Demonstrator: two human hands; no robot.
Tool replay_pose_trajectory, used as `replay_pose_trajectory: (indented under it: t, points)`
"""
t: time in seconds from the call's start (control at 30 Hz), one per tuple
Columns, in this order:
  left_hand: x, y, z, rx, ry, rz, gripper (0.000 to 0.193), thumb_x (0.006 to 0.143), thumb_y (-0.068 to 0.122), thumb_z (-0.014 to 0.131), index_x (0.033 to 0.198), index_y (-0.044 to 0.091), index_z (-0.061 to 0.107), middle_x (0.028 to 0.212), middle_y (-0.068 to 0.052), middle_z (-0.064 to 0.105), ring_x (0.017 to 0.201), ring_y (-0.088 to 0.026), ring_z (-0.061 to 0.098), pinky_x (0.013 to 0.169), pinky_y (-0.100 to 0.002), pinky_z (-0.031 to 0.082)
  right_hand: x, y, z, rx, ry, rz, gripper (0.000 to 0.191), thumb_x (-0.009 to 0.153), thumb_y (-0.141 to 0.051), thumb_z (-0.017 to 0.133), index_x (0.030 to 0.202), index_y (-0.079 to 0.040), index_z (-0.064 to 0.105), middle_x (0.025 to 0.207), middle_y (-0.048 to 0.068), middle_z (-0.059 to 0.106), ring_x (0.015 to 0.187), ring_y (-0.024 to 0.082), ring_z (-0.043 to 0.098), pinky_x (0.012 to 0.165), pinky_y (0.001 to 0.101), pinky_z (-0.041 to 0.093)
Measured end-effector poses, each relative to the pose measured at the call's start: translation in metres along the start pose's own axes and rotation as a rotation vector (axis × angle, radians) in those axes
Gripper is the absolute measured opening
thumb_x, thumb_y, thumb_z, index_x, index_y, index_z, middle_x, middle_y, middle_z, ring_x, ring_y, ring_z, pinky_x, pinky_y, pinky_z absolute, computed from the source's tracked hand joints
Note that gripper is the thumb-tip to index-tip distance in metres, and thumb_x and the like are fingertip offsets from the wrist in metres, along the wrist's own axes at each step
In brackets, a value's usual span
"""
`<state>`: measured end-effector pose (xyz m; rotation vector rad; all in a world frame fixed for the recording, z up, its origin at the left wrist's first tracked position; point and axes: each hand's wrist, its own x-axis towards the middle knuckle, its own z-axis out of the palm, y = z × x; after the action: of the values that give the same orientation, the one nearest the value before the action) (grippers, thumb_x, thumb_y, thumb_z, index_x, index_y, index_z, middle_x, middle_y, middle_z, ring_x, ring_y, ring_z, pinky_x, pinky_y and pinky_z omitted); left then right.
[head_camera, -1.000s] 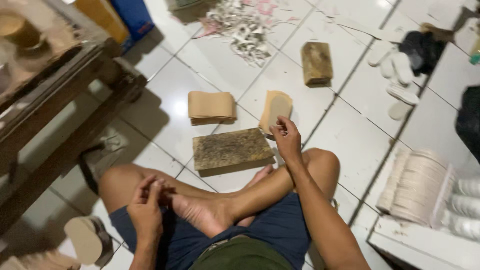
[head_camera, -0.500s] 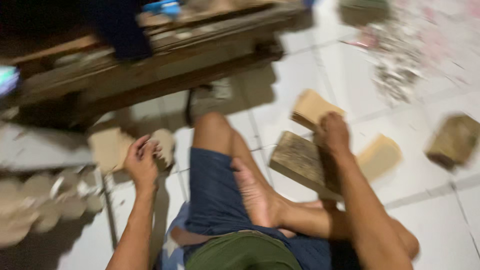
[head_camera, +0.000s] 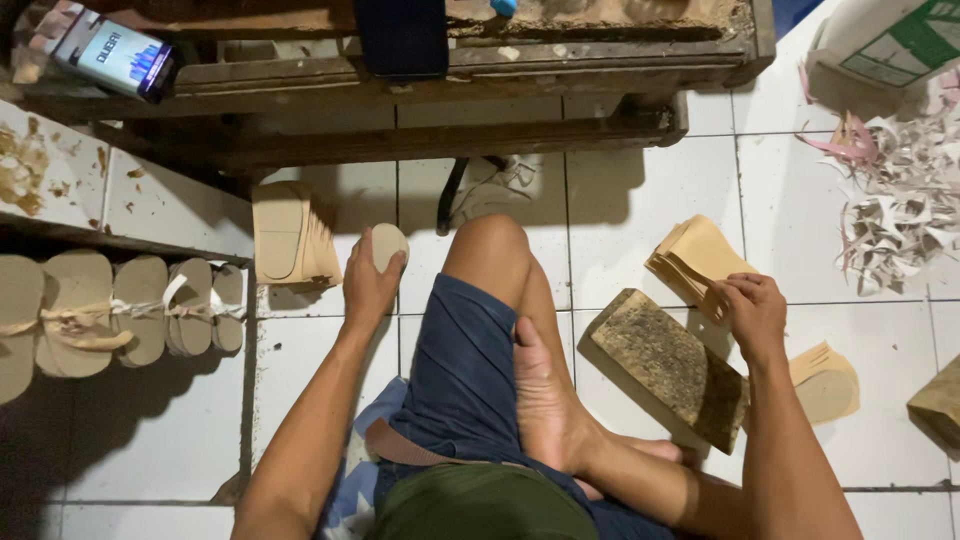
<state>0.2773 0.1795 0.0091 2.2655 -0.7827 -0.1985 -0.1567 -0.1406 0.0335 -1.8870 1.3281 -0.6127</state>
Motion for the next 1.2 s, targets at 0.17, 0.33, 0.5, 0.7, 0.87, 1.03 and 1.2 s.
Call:
replay_pose_trajectory:
  t: [0.17,0.33,0.5,0.7,0.87,1.03,1.2]
  points:
    - [-0.002,-0.003,-0.008,0.031,0.048,-0.033,0.065,0.092,0.027,0.073,0.144,-0.006,0.053,0.136,-0.026,0.062,0.125,-0.041,0.06,0.109,-0.045,0.047,0.007,-0.004,0.001,0.185,0.169,0.243,0.022,0.1,-0.019,0.073,0.108,0.002,0.075,0.092,0.006,0.068,0.082,0.014,0.058,0.071,0.0293,0.047]
    - [-0.015,0.019,0.007,-0.418,0.096,-0.055,0.046,0.101,0.018,0.066,0.139,-0.008,0.06,0.132,-0.022,0.067,0.118,-0.029,0.062,0.102,-0.038,0.05,0.005,-0.009,-0.028,0.159,0.479,-0.134,0.016,0.109,-0.01,0.065,0.111,0.004,0.072,0.099,0.003,0.071,0.09,0.009,0.063,0.081,0.0238,0.052]
    - [-0.053,0.106,0.058,-0.846,-0.608,0.026,0.033,0.099,0.01,0.063,0.13,-0.001,0.068,0.123,-0.011,0.073,0.109,-0.015,0.069,0.096,-0.029,0.055,-0.055,-0.045,-0.046,0.55,0.319,0.172,0.019,0.103,-0.014,0.069,0.114,0.001,0.075,0.094,0.002,0.071,0.08,0.009,0.06,0.071,0.0237,0.049]
    - [-0.084,0.231,0.073,-1.409,-1.224,-0.301,0.04,0.099,0.011,0.066,0.138,-0.001,0.064,0.111,-0.009,0.072,0.088,-0.012,0.067,0.077,-0.027,0.056,-0.138,-0.082,-0.039,1.088,0.139,0.381,0.022,0.094,-0.007,0.067,0.112,0.005,0.068,0.099,0.01,0.075,0.085,0.015,0.072,0.077,0.0282,0.059]
    - [-0.091,0.267,0.081,-1.349,-1.257,-0.3,0.042,0.097,0.01,0.067,0.136,-0.002,0.062,0.117,-0.009,0.072,0.1,-0.013,0.069,0.089,-0.026,0.057,-0.178,-0.068,-0.035,1.047,0.18,0.259,0.022,0.098,-0.001,0.072,0.119,0.007,0.07,0.1,0.009,0.071,0.086,0.013,0.064,0.077,0.0249,0.052]
    - [-0.103,0.246,0.127,-1.211,-0.926,-0.288,0.039,0.099,0.01,0.066,0.135,-0.005,0.065,0.118,-0.009,0.073,0.101,-0.014,0.068,0.088,-0.028,0.057,-0.191,-0.041,-0.022,-0.085,0.401,-0.284,0.021,0.091,-0.005,0.072,0.112,-0.006,0.072,0.116,0.011,0.068,0.105,0.026,0.066,0.09,0.0363,0.054]
    - [-0.125,0.205,0.159,-1.106,-0.876,-0.435,0.033,0.097,0.014,0.067,0.127,0.0,0.065,0.101,-0.007,0.071,0.088,-0.013,0.067,0.076,-0.026,0.057,-0.203,-0.022,-0.009,-0.447,0.21,-0.335,0.034,0.079,-0.017,0.077,0.108,-0.004,0.071,0.114,0.018,0.068,0.105,0.036,0.064,0.089,0.0466,0.051]
